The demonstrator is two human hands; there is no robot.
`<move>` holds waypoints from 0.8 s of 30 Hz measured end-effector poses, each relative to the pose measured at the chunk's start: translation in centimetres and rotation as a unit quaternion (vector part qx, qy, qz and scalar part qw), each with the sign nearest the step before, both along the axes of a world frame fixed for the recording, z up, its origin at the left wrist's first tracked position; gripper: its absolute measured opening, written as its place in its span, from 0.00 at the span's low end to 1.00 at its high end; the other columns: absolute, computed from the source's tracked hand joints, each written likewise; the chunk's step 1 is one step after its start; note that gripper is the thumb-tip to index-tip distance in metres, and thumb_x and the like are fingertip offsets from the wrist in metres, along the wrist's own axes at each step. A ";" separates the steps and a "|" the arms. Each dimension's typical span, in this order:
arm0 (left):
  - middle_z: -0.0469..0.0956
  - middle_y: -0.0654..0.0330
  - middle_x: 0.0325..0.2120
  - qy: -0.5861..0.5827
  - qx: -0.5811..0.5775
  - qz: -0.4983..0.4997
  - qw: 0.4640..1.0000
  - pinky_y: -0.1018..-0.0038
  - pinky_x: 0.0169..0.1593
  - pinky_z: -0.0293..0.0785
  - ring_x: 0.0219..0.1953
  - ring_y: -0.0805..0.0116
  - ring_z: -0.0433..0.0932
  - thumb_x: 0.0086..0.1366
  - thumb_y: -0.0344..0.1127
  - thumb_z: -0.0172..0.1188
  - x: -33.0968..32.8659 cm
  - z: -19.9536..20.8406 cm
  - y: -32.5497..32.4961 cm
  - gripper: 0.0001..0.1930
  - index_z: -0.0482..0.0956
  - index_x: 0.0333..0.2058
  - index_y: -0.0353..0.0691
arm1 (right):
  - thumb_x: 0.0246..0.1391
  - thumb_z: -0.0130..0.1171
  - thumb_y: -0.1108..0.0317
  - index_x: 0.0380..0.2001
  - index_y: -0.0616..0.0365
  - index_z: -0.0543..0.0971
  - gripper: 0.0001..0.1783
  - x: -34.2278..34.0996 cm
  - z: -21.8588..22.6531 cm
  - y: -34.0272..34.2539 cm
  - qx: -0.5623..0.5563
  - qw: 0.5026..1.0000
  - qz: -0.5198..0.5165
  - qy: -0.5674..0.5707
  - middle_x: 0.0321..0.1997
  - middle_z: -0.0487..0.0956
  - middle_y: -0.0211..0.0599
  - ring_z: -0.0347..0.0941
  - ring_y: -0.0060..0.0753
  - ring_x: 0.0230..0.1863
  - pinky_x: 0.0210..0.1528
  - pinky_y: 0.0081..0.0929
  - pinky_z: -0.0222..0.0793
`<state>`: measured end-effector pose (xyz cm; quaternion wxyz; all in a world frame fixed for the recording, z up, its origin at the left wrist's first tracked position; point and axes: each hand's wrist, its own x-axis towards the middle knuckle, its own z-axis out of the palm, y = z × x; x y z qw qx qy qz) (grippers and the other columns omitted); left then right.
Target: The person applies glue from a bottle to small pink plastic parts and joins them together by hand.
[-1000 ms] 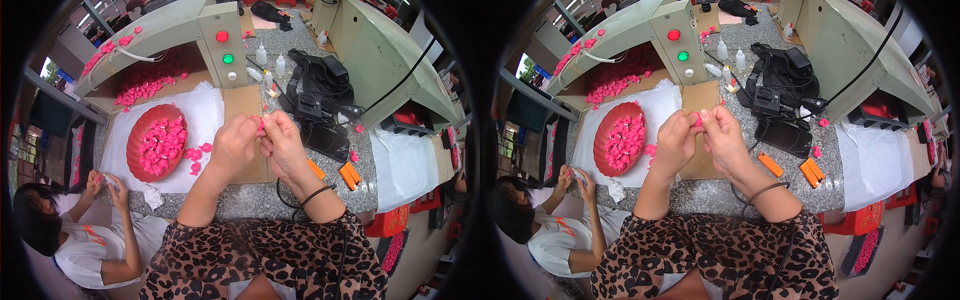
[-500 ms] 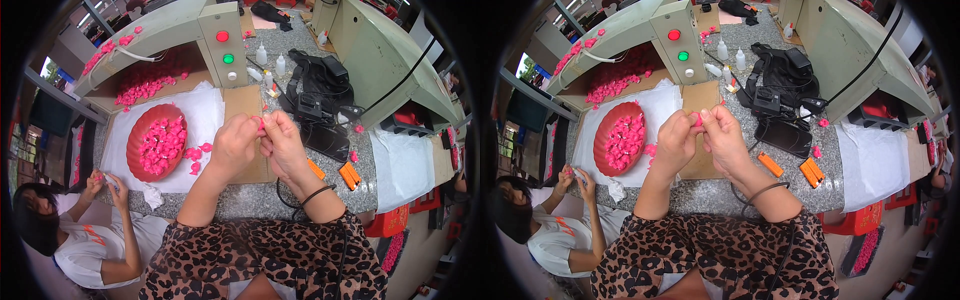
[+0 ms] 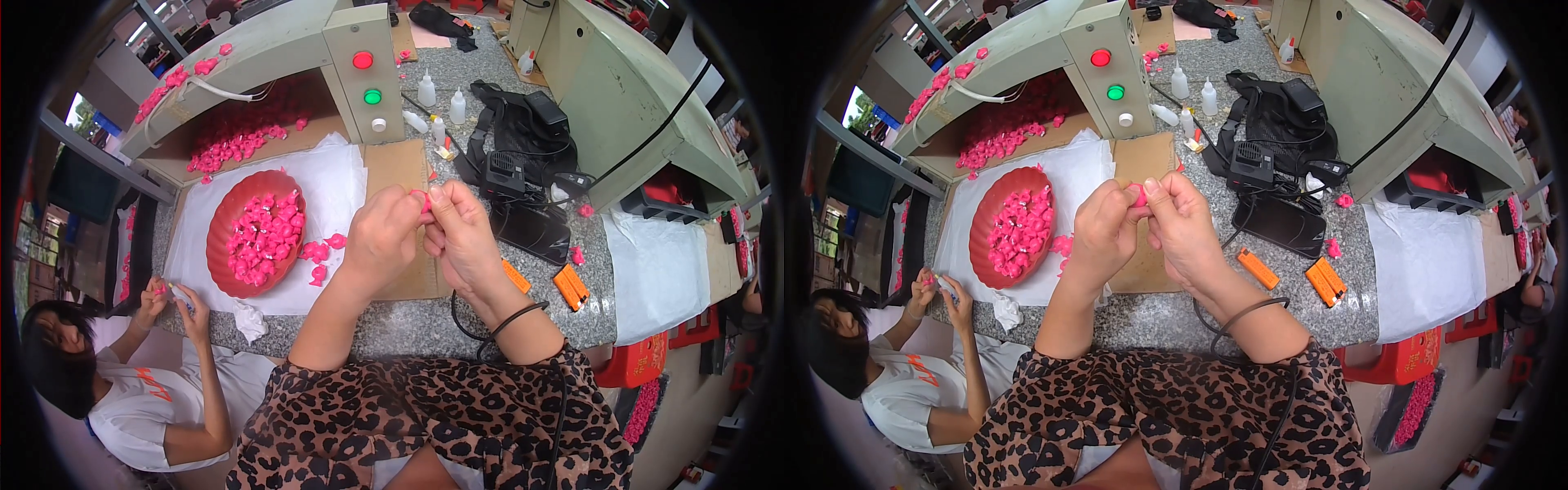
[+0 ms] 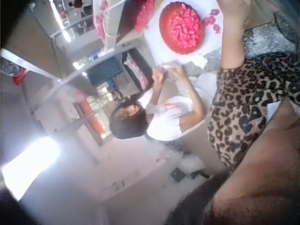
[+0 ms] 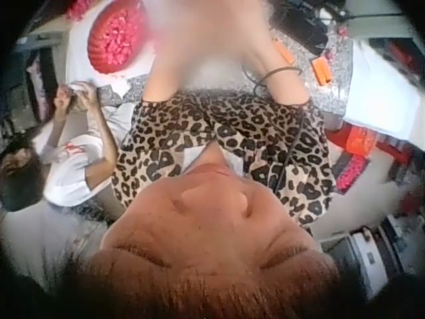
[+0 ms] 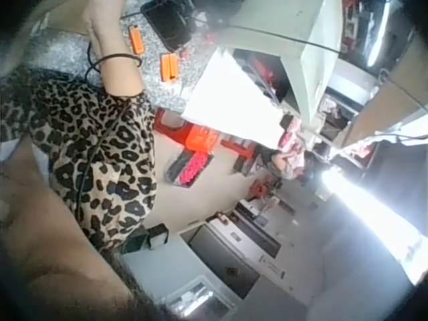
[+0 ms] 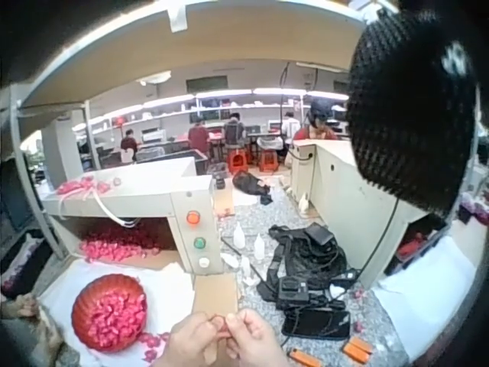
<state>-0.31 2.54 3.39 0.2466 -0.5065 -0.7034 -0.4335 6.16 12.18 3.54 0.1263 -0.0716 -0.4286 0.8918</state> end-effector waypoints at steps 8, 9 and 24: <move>0.69 0.55 0.22 -0.080 0.032 -0.038 0.996 0.73 0.26 0.69 0.23 0.61 0.72 0.46 0.21 0.56 -0.3 0.0 -0.5 0.09 0.68 0.28 0.34 | 0.55 0.45 0.63 0.23 0.52 0.64 0.09 0.3 0.6 0.1 -0.049 0.998 0.030 0.015 0.20 0.66 0.24 0.53 0.11 0.14 0.15 0.10 0.49; 0.71 0.56 0.25 -0.169 0.044 -0.065 0.983 0.77 0.28 0.70 0.26 0.67 0.73 0.48 0.21 0.56 -0.4 0.0 -0.7 0.11 0.66 0.31 0.33 | 0.54 0.46 0.62 0.23 0.53 0.65 0.10 0.4 0.7 0.3 -0.072 0.997 0.042 0.000 0.20 0.66 0.24 0.53 0.12 0.14 0.15 0.11 0.51; 0.66 0.54 0.42 -0.378 0.087 -0.228 0.893 0.79 0.42 0.69 0.40 0.73 0.70 0.53 0.19 0.51 -1.7 0.3 -1.4 0.13 0.65 0.39 0.32 | 0.54 0.45 0.65 0.28 0.56 0.67 0.07 0.3 0.9 0.7 -0.080 0.992 0.098 0.007 0.24 0.67 0.27 0.58 0.14 0.15 0.16 0.13 0.55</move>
